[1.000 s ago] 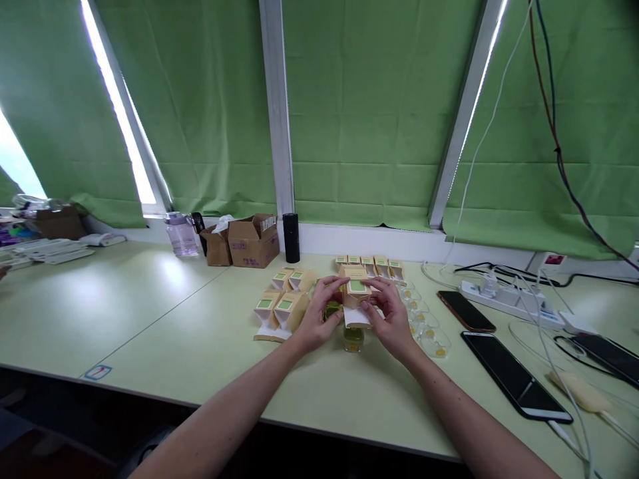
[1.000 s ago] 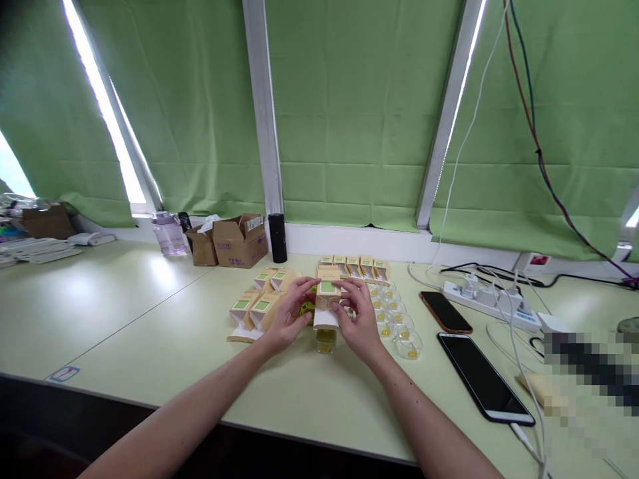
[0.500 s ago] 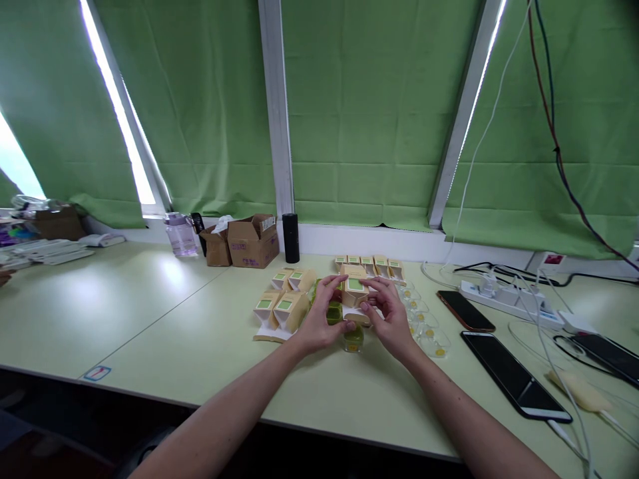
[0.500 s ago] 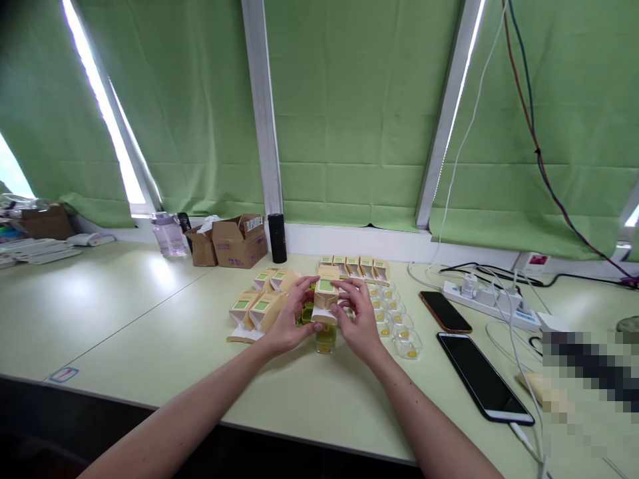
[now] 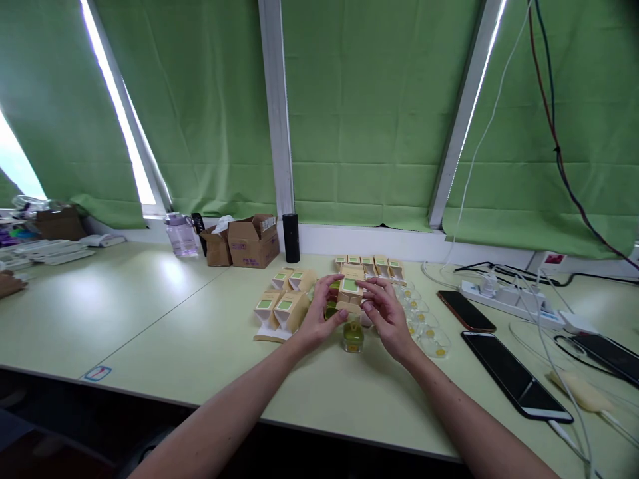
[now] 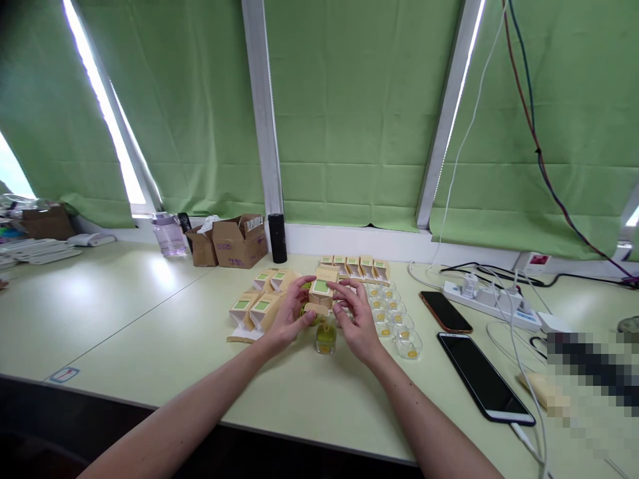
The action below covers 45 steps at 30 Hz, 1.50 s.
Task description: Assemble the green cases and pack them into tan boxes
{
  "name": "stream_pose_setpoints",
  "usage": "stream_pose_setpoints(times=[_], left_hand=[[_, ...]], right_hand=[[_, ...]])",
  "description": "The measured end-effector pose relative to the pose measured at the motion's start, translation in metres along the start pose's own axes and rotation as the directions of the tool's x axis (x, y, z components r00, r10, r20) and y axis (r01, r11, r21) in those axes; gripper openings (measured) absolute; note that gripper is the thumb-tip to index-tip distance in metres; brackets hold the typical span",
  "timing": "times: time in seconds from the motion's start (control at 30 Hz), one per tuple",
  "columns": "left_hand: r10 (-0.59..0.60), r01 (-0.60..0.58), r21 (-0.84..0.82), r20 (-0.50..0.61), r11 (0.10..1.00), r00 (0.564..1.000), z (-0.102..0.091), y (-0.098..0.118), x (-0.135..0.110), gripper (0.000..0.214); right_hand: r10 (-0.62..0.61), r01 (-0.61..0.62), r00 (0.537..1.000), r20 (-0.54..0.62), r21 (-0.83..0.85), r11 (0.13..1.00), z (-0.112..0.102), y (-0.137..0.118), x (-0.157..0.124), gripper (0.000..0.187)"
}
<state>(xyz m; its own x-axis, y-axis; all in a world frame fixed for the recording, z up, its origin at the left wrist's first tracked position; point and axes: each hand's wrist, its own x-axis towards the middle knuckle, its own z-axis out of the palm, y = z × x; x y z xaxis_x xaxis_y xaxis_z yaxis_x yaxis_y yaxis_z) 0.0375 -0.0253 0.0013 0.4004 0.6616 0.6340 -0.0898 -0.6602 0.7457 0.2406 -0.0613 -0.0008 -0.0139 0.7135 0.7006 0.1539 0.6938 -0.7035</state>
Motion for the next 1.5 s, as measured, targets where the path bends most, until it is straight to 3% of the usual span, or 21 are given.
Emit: stream_pose_setpoints(times=[0.23,0.57,1.5], left_hand=[[-0.077,0.072,-0.155,-0.03,0.985,0.997,0.0015,-0.0007,0.0,0.075],[-0.114,0.104,-0.22,-0.031,0.97,0.993,0.0028,0.0034,0.0007,0.074],[-0.094,0.083,-0.184,-0.05,0.979,0.994,0.0023,-0.0012,0.0001,0.067]], right_hand=[[-0.017,0.017,1.0,0.014,-0.01,1.0,0.0023,-0.0016,-0.0019,0.037],[-0.058,0.058,0.998,0.02,-0.009,0.998,0.0043,-0.0001,-0.0041,0.037],[-0.079,0.079,0.997,0.0,-0.075,0.994,0.0091,-0.0029,-0.0046,0.04]])
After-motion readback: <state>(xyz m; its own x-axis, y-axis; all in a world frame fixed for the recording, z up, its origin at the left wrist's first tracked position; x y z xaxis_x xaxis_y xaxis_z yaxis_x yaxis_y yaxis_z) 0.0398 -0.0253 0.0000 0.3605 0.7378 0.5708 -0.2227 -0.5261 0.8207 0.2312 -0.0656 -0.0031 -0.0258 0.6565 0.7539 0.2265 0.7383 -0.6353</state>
